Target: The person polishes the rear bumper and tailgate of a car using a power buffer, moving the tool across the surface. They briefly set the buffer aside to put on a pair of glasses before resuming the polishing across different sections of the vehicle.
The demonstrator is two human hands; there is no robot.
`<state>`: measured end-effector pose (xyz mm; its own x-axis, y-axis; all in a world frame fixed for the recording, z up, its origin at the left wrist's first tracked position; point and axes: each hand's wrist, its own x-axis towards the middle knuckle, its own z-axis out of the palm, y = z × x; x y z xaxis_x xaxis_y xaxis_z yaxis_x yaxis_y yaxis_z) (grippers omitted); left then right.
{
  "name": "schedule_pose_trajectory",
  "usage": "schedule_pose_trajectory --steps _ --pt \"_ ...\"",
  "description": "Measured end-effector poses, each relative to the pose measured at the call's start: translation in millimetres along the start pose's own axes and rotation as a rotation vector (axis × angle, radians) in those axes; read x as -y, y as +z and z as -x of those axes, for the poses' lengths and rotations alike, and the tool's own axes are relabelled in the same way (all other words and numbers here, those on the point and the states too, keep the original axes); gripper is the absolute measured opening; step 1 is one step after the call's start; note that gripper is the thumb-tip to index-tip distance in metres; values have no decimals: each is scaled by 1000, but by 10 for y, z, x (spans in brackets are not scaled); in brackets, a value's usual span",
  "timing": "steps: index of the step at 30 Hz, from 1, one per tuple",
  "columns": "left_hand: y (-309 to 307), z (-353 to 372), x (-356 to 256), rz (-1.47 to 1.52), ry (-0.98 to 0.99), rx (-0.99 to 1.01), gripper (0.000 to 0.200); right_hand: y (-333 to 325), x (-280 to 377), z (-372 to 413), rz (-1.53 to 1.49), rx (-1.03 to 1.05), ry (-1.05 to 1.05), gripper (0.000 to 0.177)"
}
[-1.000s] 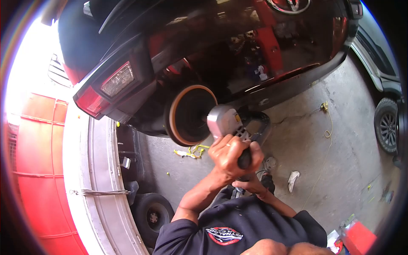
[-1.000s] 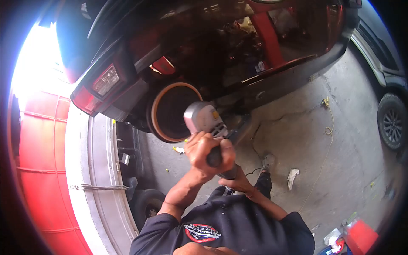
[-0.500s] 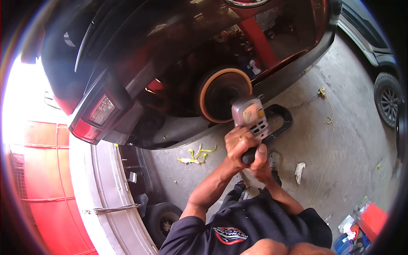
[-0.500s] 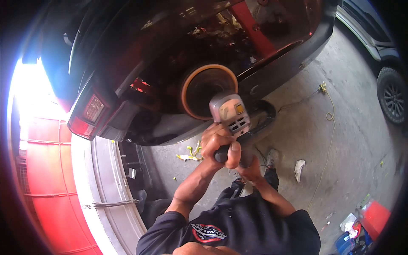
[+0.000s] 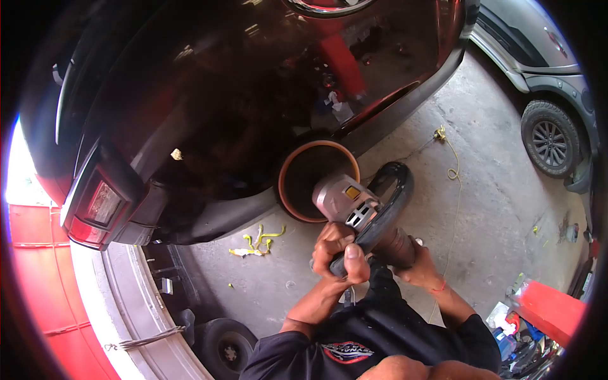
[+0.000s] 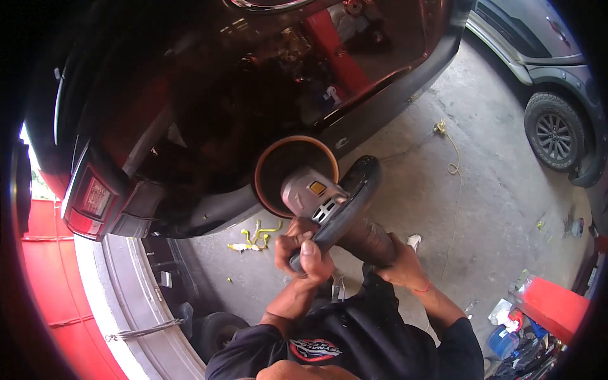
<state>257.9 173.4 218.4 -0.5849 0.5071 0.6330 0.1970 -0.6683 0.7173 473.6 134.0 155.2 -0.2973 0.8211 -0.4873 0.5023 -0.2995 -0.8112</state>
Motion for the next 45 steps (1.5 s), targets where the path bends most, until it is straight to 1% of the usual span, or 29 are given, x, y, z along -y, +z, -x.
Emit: schedule_pose_trajectory --steps 2,3,5,6,9,11,12,13,15,17,18,20,21,23,25,27,28,29,30,31,32,33,34,35,37,38,40,42,45 --pt "186 -12 31 26 -42 20 10 -267 187 52 113 -42 -82 71" --pt "331 -25 29 48 -98 -15 9 -357 209 61 112 -43 -81 71" --pt "618 -46 45 -13 -197 -12 9 -561 220 84 88 -142 -93 64" --pt "726 13 93 -67 -274 25 21 -691 256 99 88 -150 -90 64" --pt "1264 -106 187 87 -373 1 16 -1067 325 58 26 -177 -31 64" --pt "1605 -161 308 59 -266 -39 19 -1285 306 6 37 -251 -67 62" --pt "1716 -158 351 46 -312 -21 21 -1404 479 26 13 -219 4 60" --pt "1781 -168 440 56 -318 58 20 -1478 461 -11 14 -222 -4 60" --pt "2051 -164 524 104 -315 42 24 -1643 349 -65 38 -271 0 53" --pt "2242 -162 595 102 -305 85 24 -1705 266 -121 13 -274 26 50" --pt "2301 -176 611 124 -308 116 25 -1704 217 -150 -21 -276 58 47" --pt "2342 -128 646 101 -289 158 24 -1636 58 -194 -66 -279 35 44" --pt "2318 -127 656 80 -275 209 24 -1578 22 -202 -118 -287 19 42" --pt "2181 -82 647 59 -244 211 24 -1493 -4 -168 -89 -237 29 43" --pt "1881 -86 534 -33 -35 195 20 -1314 -55 -133 -60 -196 44 44" --pt "1551 -113 452 -80 150 174 25 -1010 -92 -176 32 -178 -289 48" --pt "1380 -184 323 -105 126 195 20 -879 16 -131 13 -99 -76 55" --pt "1160 -238 198 -180 63 277 15 -689 93 -100 7 -103 -73 55" --pt "970 -262 122 -218 66 248 12 -477 158 -76 -63 -80 -90 58" --pt "727 -308 49 -262 101 278 11 -289 178 -53 -136 -58 -107 62" --pt "549 -311 -3 -224 131 200 9 -72 87 -70 -149 -62 -104 62" --pt "278 -303 -75 -285 100 244 10 188 -77 -119 -211 2 -149 65" --pt "118 -267 -162 -350 80 145 11 396 -125 -139 -272 64 -196 69" --pt "-93 -294 -271 -374 20 187 13 586 -157 -128 -285 56 -192 69" --pt "-450 -384 -426 -467 71 235 15 929 -21 -143 -434 228 -293 73" --pt "-577 -431 -498 -507 98 257 16 1085 66 -143 -446 224 -295 73" --pt "-753 -533 -640 -572 141 310 18 1358 229 -166 -548 357 -276 75" --pt "-823 -617 -731 -567 183 375 17 1613 265 -201 -585 353 -295 75" --pt "-818 -715 -604 -538 290 460 11 1818 223 -249 -698 325 -287 74"
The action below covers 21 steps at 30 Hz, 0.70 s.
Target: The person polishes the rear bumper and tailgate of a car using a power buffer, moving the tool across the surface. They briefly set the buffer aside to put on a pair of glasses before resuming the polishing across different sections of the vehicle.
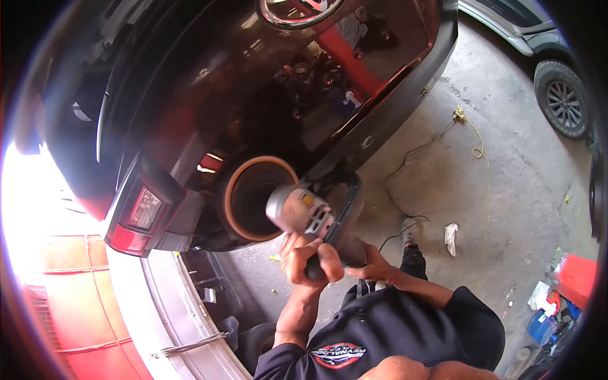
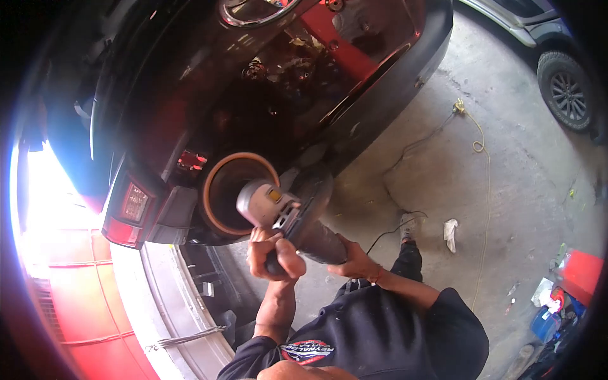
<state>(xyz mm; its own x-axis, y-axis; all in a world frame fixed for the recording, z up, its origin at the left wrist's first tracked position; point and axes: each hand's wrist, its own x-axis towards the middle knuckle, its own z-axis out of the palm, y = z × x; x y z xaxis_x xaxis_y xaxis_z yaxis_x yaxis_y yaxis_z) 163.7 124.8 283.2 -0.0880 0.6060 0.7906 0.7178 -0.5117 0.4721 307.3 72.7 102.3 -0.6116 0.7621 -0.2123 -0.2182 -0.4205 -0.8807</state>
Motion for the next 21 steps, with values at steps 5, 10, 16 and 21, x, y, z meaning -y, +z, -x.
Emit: schedule_pose_trajectory --steps 5,10,16,21 --pt "655 -227 66 241 87 18 12 -432 -104 -104 -15 -175 -39 72" --pt "1640 -664 67 346 209 5 14 -1139 548 -253 167 -359 -75 67" --pt "2493 -1282 -100 528 97 -26 13 -1714 1157 -410 245 -546 -126 52" --pt "2419 -1391 -205 470 112 -74 15 -1584 1215 -453 119 -510 -75 33"
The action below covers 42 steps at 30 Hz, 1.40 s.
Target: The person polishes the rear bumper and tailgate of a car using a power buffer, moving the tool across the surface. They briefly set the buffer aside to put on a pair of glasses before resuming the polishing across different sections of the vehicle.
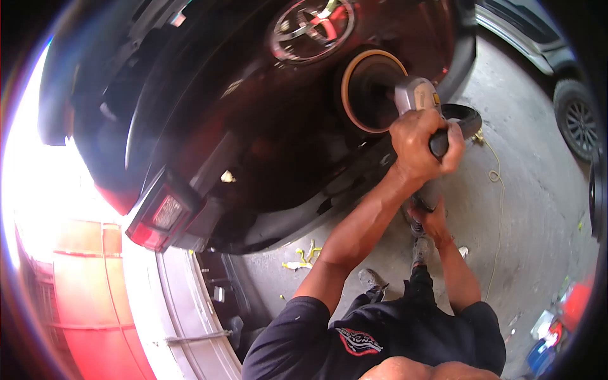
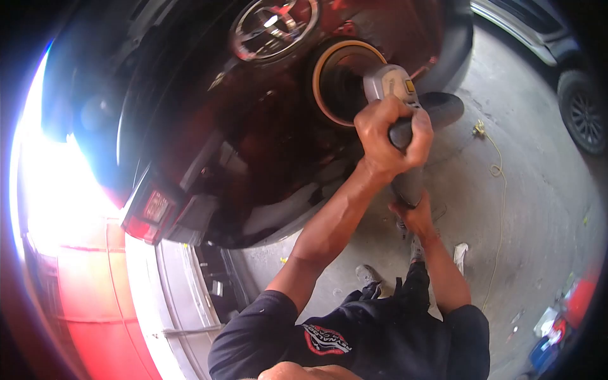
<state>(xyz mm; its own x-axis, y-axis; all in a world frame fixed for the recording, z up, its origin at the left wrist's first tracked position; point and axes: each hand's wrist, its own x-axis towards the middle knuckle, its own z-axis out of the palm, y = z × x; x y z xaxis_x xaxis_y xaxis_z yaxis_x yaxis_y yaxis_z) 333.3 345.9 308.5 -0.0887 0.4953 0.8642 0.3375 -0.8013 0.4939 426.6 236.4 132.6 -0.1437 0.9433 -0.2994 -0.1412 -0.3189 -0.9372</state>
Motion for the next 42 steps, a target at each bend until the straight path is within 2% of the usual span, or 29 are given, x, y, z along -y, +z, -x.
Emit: schedule_pose_trajectory --steps 3,5,8,11,12,16,18,20,23,26,29,31,33,38,39,41,42 --pt "-445 82 -175 -69 51 -27 15 293 43 211 -78 44 -125 30" --pt "-817 161 -332 -114 68 -35 15 427 -107 349 11 184 -20 38" --pt "-1325 322 -546 -190 87 -36 16 750 -274 553 -15 237 -130 48" --pt "-1811 489 -777 -273 69 -4 9 1041 -390 759 102 294 -115 54" --pt "-1898 530 -797 -240 75 -82 16 1157 -285 865 103 294 -106 58" --pt "-2383 702 -1005 -301 57 -94 14 1491 -298 1089 30 287 -92 53" --pt "-2595 758 -1125 -351 35 -100 12 1600 -226 1176 9 416 37 47" --pt "-2722 829 -1247 -359 37 -126 11 1639 -445 1195 110 441 -129 46" --pt "-2924 965 -1410 -357 47 -165 11 1755 -657 1295 116 446 -135 48" --pt "-3084 1110 -1534 -384 15 -168 10 1865 -483 1462 151 481 -163 50" --pt "-3088 1192 -1532 -374 32 -203 9 1839 -685 1461 135 514 -166 53" --pt "-3082 1194 -1496 -366 28 -182 9 1880 -736 1448 49 510 -241 54" --pt "-3033 1186 -1462 -387 23 -91 9 1866 -741 1524 29 476 -219 56" --pt "-2480 1095 -1142 -364 -58 -55 12 1525 -528 1422 -64 373 -175 63" --pt "-2341 1113 -1052 -345 -42 -42 12 1385 -532 1386 -27 352 -6 66" --pt "-2103 1073 -873 -303 -4 -109 14 1138 -547 1206 3 334 121 69" --pt "-1940 952 -885 -275 -11 -103 18 1005 -559 1098 -20 352 119 71"
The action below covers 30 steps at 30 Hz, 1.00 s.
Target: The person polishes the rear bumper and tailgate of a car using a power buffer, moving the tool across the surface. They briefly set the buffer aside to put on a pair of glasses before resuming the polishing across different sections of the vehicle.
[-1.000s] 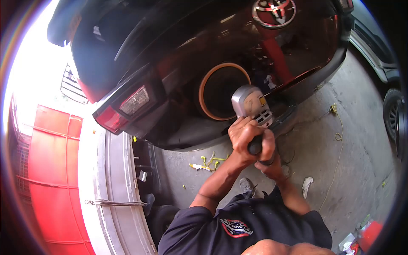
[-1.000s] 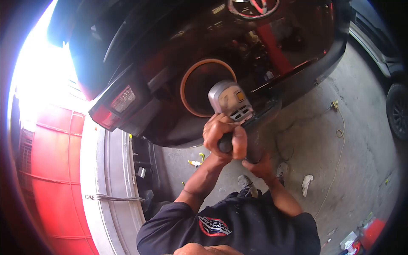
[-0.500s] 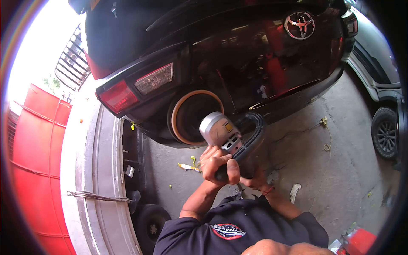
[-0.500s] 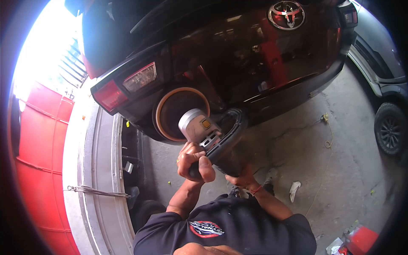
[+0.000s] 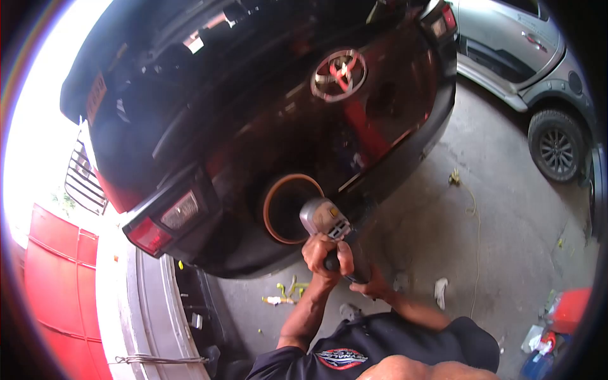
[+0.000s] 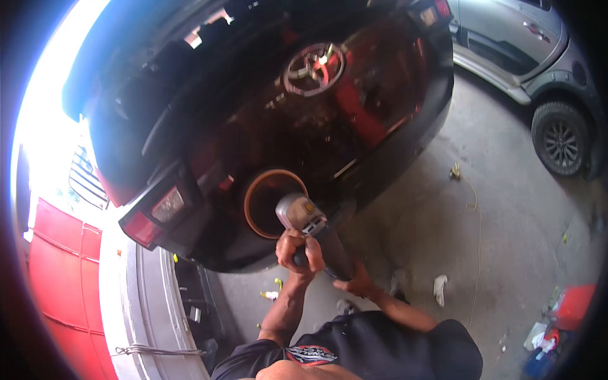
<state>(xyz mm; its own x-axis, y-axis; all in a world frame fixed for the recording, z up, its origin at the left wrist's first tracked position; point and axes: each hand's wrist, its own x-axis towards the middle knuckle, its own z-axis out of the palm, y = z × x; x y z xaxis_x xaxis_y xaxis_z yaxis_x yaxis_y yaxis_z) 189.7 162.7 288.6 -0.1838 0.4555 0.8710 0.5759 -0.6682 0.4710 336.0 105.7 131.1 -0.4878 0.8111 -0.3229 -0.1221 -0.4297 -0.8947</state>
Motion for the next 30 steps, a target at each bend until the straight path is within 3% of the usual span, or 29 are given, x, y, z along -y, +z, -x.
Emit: schedule_pose_trajectory --steps 2,6,8,15,17,18,21,22,25,28,30 --pt "279 -67 33 -21 32 -17 18 -259 264 -58 79 3 30 71" --pt "711 -112 139 45 59 -56 20 -657 263 -292 133 -6 -278 61" --pt "825 -157 108 29 105 -28 19 -731 440 -233 76 77 -129 56" --pt "729 -138 -5 49 101 -5 17 -828 521 -138 288 178 -38 56" --pt "575 -96 -62 55 10 -29 15 -886 880 -36 1185 331 210 56" --pt "450 -127 -173 65 -17 -43 14 -988 1120 11 1193 326 207 56" --pt "79 -145 -370 95 83 -26 15 -1216 2026 334 1045 -65 -399 48" --pt "-78 -212 -478 106 115 -8 14 -897 2767 568 1068 -108 -532 39" --pt "-473 -160 -660 65 155 35 14 -286 3937 1193 1075 -484 -1248 31" --pt "-794 -117 -755 57 192 57 14 295 4609 1857 955 -500 -1996 31" --pt "-979 -59 -805 -9 177 116 16 489 4827 2058 980 -478 -2218 30"
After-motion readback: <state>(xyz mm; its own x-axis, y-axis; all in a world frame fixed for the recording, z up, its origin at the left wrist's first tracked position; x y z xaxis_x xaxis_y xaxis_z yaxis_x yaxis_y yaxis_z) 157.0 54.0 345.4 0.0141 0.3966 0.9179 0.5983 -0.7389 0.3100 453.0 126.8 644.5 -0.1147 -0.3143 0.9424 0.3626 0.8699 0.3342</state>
